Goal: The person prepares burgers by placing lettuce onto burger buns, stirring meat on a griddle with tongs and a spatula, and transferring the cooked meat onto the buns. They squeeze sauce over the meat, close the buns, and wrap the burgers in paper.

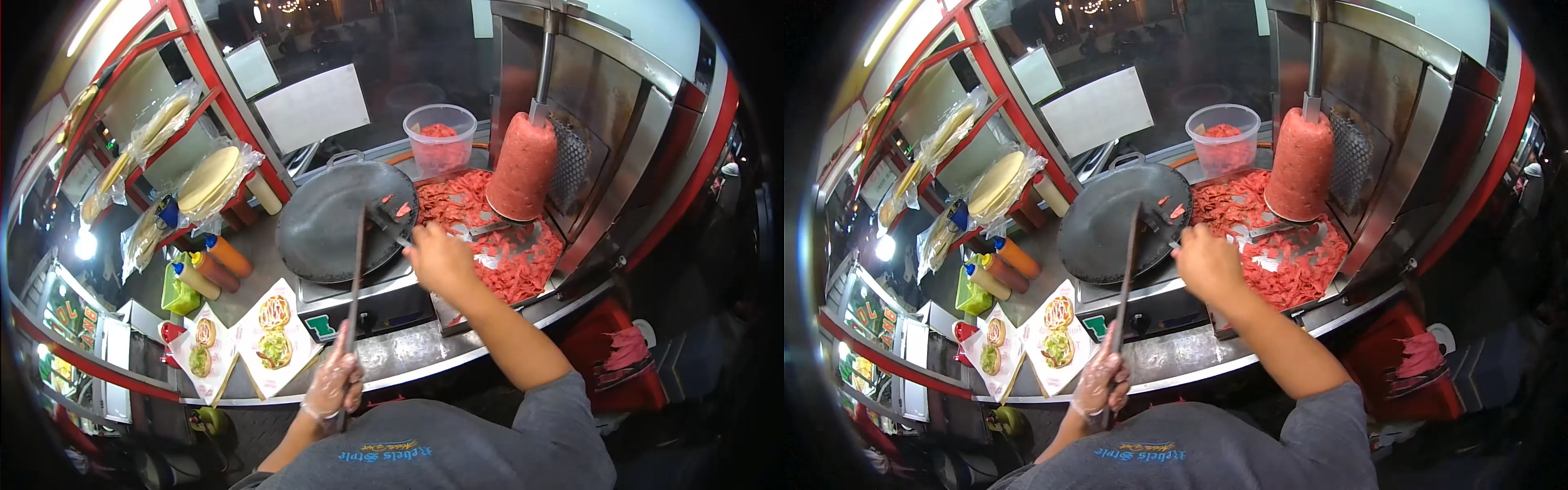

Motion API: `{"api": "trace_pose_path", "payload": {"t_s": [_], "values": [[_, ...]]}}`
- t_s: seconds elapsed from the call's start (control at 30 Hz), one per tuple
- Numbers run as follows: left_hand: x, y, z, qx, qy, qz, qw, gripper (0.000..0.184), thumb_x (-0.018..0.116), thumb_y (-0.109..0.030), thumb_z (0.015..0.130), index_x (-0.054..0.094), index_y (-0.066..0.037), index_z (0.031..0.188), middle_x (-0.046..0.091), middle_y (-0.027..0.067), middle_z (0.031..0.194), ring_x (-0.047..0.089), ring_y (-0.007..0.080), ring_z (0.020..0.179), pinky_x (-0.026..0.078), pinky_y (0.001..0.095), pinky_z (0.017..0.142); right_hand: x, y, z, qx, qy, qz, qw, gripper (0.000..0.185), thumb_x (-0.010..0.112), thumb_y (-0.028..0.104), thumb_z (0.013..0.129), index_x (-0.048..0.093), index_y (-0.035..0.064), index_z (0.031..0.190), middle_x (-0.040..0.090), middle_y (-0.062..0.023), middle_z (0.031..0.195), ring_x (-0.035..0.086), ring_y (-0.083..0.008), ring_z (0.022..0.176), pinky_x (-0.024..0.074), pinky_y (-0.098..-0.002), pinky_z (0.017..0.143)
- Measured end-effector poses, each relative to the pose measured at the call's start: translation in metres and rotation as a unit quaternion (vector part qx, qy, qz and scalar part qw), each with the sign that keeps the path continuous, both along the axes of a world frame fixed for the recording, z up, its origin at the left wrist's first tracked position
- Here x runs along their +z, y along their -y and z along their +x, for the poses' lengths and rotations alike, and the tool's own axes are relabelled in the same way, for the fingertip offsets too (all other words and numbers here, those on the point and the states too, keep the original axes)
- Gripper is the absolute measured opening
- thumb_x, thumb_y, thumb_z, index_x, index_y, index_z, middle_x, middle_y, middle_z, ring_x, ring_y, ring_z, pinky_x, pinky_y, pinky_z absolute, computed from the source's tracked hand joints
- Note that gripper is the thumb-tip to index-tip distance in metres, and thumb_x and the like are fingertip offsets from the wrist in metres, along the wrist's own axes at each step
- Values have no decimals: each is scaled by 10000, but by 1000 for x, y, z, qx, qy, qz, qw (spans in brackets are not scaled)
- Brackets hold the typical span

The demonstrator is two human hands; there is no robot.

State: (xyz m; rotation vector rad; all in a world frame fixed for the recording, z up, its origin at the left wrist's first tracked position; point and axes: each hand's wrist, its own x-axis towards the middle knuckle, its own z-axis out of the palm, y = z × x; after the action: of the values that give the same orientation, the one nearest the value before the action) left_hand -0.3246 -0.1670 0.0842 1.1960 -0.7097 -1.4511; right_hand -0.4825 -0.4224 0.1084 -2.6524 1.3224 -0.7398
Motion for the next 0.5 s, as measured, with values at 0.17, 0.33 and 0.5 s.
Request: {"api": "trace_pose_path", "payload": {"t_s": [0.17,0.33,0.5], "values": [[-10,79,-18,-80,55,-82,992,726,443,-354,1118,1,-223,1680,434,5,782,425,74,474,414,235,419,-6,61,-22,-73,68,13,995,339,662,354,955,711,54,1104,695,-205,1087,703,-414,972,554,-548,841],[26,86,-9,-66,-33,-25,997,745,514,-360,1095,59,-291,1680,444,1,793,430,67,479,387,220,408,-25,102,-44,-111,94,123,982,383,656,380,960,715,37,1121,701,-231,1126,697,-428,1017,554,-538,875],[-1,42,5,17,16,-84,996,756,514,-298,1090,48,-239,1683,449,-3,774,409,66,432,380,220,378,-76,89,-39,-100,-10,104,990,395,621,347,993,656,4,1185,627,-289,1291,655,-456,1134,525,-540,940]]}}
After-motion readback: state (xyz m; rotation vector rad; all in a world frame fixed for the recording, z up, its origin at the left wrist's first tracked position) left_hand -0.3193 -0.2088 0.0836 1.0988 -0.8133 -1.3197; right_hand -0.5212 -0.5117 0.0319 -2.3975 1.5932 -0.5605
